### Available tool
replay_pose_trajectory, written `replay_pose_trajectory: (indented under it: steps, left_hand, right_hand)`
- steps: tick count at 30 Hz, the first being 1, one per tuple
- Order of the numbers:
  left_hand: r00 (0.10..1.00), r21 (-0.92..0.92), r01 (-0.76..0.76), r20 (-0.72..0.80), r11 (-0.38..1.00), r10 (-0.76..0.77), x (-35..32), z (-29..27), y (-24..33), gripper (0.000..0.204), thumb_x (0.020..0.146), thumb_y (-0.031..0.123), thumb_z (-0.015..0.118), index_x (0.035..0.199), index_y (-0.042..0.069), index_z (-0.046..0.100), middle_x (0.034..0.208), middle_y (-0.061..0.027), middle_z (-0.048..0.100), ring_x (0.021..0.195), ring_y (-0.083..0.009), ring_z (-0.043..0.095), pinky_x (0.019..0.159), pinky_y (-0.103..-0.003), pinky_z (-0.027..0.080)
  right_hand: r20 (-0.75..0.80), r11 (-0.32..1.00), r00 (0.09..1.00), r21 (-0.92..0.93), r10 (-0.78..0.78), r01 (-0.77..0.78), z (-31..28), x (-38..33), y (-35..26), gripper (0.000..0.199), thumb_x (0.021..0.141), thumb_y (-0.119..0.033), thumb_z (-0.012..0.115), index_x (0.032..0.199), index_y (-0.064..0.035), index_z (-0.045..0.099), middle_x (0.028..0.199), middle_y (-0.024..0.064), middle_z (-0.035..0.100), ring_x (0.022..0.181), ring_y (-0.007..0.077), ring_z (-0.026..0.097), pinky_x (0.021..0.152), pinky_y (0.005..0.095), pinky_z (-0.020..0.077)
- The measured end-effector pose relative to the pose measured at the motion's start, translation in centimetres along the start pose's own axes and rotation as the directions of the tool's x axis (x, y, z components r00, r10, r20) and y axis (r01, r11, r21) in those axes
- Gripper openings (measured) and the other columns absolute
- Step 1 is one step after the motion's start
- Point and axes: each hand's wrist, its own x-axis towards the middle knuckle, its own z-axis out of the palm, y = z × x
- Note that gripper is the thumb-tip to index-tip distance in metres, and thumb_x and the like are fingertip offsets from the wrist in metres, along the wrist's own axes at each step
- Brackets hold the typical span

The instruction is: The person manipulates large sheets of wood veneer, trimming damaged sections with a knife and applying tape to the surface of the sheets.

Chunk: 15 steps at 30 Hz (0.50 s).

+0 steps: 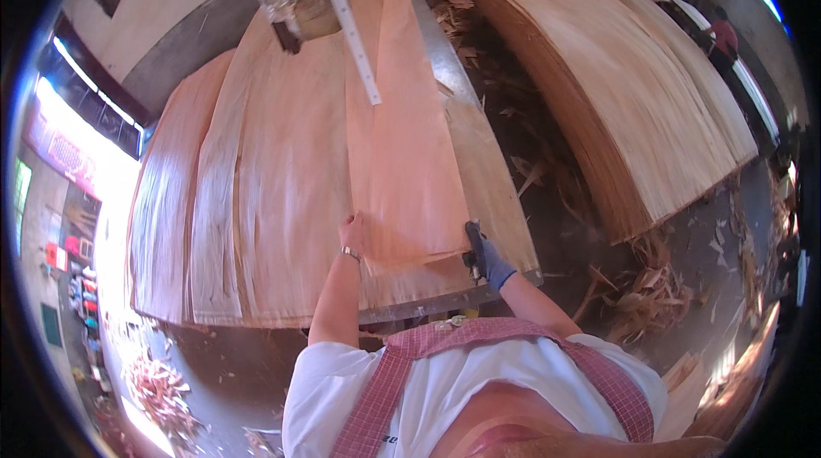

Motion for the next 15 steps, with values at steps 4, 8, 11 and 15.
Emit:
replay_pose_trajectory:
  steps: [4, 8, 11, 15]
  left_hand:
    - [0.997, 0.038, 0.017, 0.080, 0.999, -0.020, -1.1, 0.9, -0.2, 0.021, 0.086, 0.025, 0.069, 0.085, 0.004, 0.065, 0.069, 0.0010, 0.060, 0.057, -0.0088, 0.054, 0.047, -0.026, 0.041]
    - [0.997, -0.102, -0.063, -0.054, 0.993, 0.058, -0.6, -2.7, -2.0, 0.016, 0.084, 0.019, 0.069, 0.079, 0.004, 0.065, 0.067, 0.0019, 0.060, 0.054, -0.0087, 0.053, 0.046, -0.027, 0.041]
    - [0.994, -0.056, -0.070, -0.084, 0.996, 0.065, -0.1, -3.7, -1.9, 0.017, 0.082, 0.018, 0.068, 0.072, 0.005, 0.064, 0.064, 0.0019, 0.060, 0.053, -0.0097, 0.053, 0.048, -0.028, 0.042]
    - [0.978, 0.235, -0.063, -0.179, 0.970, 0.107, -0.6, -3.7, -2.9, 0.024, 0.080, 0.025, 0.068, 0.069, 0.005, 0.064, 0.062, -0.0027, 0.061, 0.054, -0.0124, 0.055, 0.050, -0.033, 0.044]
  right_hand:
    - [0.210, 0.975, 0.967, 0.139, 0.144, -0.175, -1.8, 0.8, 2.1, 0.068, 0.078, -0.077, 0.053, 0.097, -0.0120, 0.056, 0.059, 0.0067, 0.054, 0.043, 0.0183, 0.050, 0.042, 0.0285, 0.0409]
    - [-0.012, 0.991, 0.993, 0.058, 0.120, -0.119, 1.9, -1.2, 4.0, 0.062, 0.083, -0.073, 0.052, 0.093, -0.0118, 0.056, 0.064, 0.0056, 0.057, 0.045, 0.0169, 0.051, 0.043, 0.0307, 0.0428]
    - [-0.146, 0.999, 0.988, -0.024, 0.044, -0.048, 2.6, -2.5, 4.6, 0.061, 0.087, -0.071, 0.048, 0.102, -0.0127, 0.057, 0.067, 0.0068, 0.060, 0.047, 0.0174, 0.054, 0.043, 0.0315, 0.0437]
    - [-0.259, 0.987, 0.961, -0.147, -0.096, 0.059, 2.8, -6.4, 6.7, 0.046, 0.091, -0.058, 0.054, 0.101, -0.0134, 0.059, 0.063, 0.0041, 0.058, 0.045, 0.0142, 0.053, 0.039, 0.0285, 0.0402]
